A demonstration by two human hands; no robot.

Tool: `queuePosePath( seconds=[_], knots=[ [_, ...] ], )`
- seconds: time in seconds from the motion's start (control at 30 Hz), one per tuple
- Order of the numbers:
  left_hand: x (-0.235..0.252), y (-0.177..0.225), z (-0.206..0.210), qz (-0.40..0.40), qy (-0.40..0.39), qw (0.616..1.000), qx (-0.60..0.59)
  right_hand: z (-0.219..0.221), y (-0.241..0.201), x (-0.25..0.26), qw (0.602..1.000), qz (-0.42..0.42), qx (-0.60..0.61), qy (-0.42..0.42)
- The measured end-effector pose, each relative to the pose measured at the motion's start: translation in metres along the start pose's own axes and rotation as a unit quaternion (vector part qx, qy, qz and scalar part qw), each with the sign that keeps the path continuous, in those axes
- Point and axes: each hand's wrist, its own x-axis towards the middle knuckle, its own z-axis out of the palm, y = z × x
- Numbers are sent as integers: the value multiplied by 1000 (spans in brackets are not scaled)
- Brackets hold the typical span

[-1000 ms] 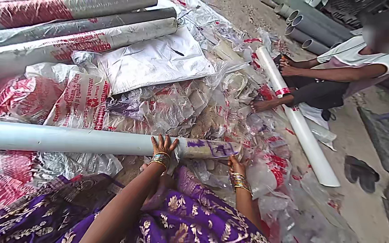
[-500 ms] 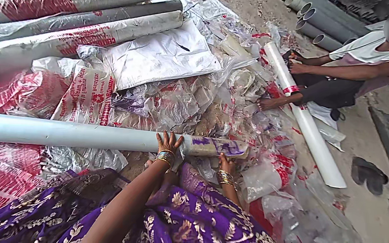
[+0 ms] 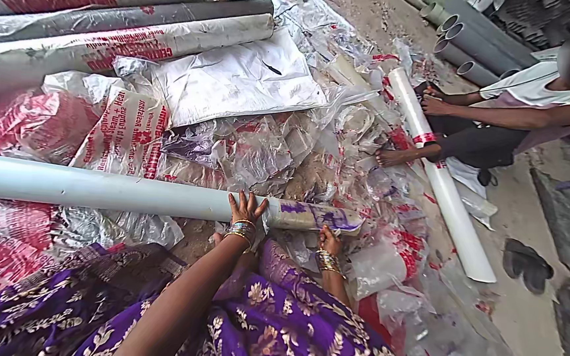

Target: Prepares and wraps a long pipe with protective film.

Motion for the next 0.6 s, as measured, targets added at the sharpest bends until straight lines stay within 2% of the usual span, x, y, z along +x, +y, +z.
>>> queuePosePath(
  seconds=[0.13, 0.3, 0.47, 0.6],
  knots=[
    [-1, 4, 3, -10, 20, 1000, -10, 1, -14, -4, 1000, 3, -6, 0],
    [2, 6, 1, -17, 4, 1000, 5, 2, -18, 4, 999, 42, -11, -7],
    [0, 7, -5, -17, -13, 1000, 21, -21, -16, -6, 988, -9, -137, -76],
    [0, 4, -3, -14, -7, 1000, 4, -15, 8, -23, 975, 3, -176, -135]
  ],
)
